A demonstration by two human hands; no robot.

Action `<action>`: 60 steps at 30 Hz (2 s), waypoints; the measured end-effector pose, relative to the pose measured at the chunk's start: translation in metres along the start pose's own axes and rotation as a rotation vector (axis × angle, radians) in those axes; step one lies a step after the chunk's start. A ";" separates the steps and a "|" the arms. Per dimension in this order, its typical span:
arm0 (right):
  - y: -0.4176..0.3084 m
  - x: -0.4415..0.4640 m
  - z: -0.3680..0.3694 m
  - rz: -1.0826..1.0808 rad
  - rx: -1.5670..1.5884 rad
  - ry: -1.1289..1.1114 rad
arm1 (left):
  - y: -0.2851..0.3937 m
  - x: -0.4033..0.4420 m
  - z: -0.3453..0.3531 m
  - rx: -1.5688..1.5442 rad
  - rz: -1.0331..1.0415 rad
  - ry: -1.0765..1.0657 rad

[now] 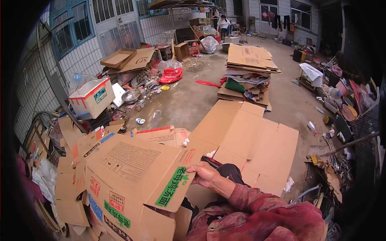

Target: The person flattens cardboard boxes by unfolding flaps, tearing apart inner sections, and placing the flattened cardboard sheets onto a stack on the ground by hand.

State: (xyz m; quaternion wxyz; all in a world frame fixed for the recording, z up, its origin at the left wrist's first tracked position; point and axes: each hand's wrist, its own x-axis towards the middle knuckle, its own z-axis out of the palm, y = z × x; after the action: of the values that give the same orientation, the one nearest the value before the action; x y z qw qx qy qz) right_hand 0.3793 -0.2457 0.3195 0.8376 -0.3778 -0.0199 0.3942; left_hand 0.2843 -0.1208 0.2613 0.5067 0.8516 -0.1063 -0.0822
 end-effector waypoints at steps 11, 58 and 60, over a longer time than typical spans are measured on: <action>0.023 0.002 -0.061 0.078 0.156 0.006 | -0.011 -0.131 0.107 -0.134 -0.440 0.197; 0.094 0.017 -0.091 0.107 0.381 0.010 | 0.100 -0.202 -0.075 0.229 -0.269 0.723; 0.092 0.013 -0.095 0.086 0.371 0.023 | 0.071 -0.180 -0.070 0.507 -0.278 0.672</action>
State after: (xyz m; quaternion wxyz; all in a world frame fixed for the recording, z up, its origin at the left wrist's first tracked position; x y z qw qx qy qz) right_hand 0.3608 -0.2585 0.1883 0.8755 -0.2217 0.0789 0.4220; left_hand 0.1212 -0.0468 0.3627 0.2725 0.9345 0.1631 0.1607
